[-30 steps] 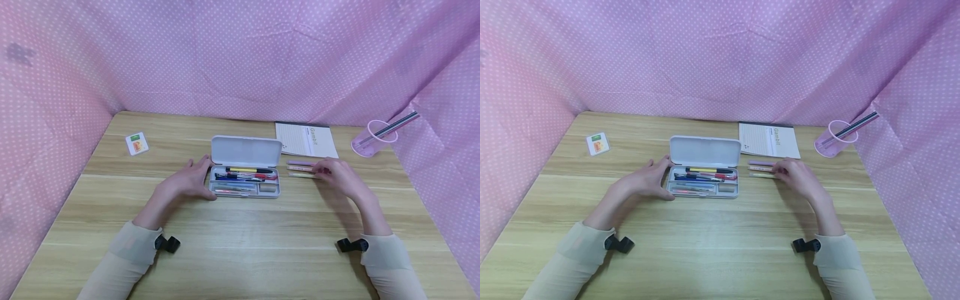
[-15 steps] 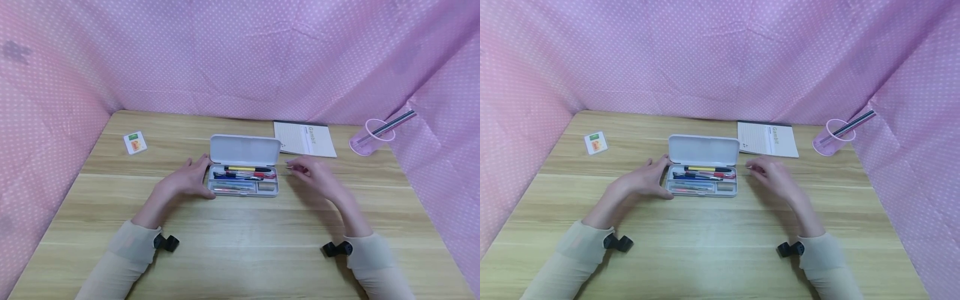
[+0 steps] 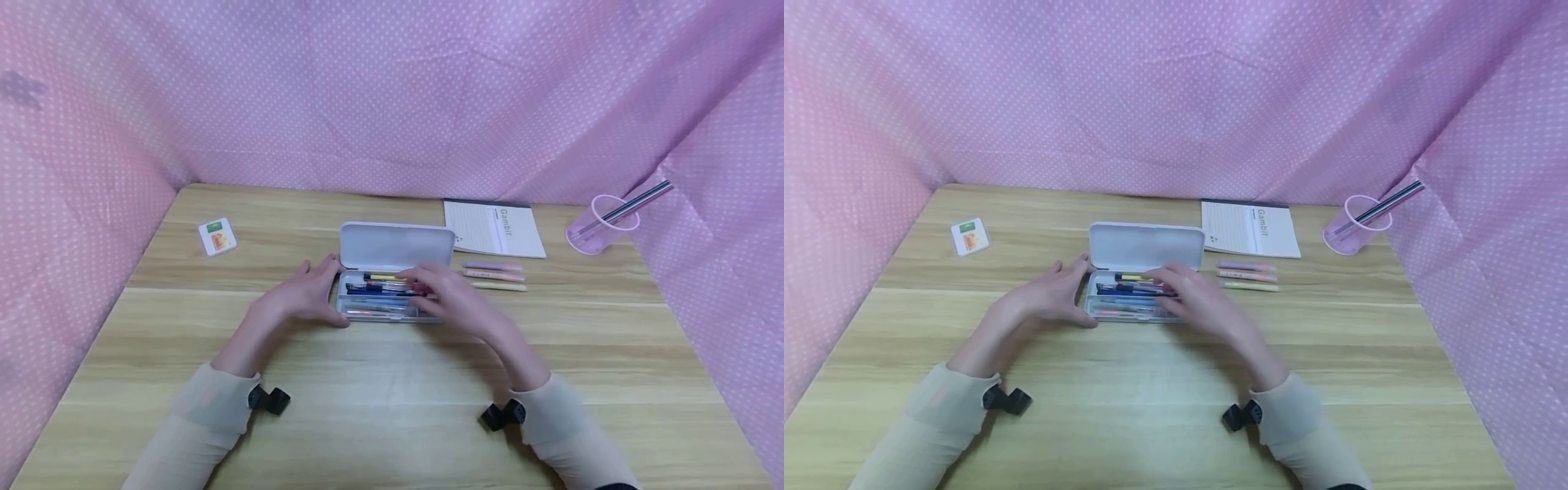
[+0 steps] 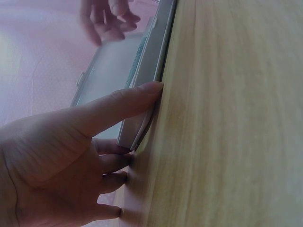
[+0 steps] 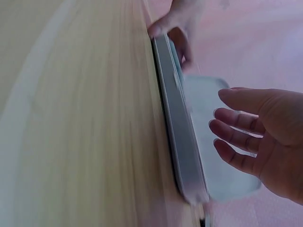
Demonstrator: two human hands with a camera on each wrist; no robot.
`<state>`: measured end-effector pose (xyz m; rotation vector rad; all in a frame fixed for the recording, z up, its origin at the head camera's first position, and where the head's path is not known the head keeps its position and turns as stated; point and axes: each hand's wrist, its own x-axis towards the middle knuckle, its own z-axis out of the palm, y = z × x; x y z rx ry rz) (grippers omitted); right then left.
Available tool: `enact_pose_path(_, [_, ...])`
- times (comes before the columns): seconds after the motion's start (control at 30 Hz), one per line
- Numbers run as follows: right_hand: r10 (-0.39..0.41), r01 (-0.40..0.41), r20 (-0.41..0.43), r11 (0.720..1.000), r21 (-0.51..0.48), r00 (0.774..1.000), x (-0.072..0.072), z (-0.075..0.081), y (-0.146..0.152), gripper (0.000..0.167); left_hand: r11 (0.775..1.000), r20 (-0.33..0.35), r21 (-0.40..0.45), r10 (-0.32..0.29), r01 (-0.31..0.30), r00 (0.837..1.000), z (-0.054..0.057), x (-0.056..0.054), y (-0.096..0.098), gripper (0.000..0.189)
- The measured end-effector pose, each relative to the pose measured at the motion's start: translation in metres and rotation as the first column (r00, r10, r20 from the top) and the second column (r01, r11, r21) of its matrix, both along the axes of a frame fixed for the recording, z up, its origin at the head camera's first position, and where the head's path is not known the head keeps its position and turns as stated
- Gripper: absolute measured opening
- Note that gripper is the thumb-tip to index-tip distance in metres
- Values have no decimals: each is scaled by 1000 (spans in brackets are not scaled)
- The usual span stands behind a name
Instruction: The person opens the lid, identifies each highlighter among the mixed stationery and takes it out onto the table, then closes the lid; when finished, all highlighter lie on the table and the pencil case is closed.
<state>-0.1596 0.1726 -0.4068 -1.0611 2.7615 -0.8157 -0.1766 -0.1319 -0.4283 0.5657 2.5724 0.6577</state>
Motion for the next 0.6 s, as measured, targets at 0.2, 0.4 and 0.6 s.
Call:
enact_pose_path(0.2, [32, -33, 14, 997, 72, 999, 3, -2, -19, 44, 1000, 12, -4, 12, -12, 1000, 1, 1, 0, 96])
enact_pose_path(0.4, [35, -38, 29, 994, 101, 999, 4, -8, -20, 42, 1000, 32, -18, 24, -24, 999, 2, 2, 1, 98])
enact_pose_path(0.6, [59, -60, 9, 989, 133, 998, 3, -12, -20, 35, 1000, 4, 5, 5, -5, 1000, 1, 1, 2, 94])
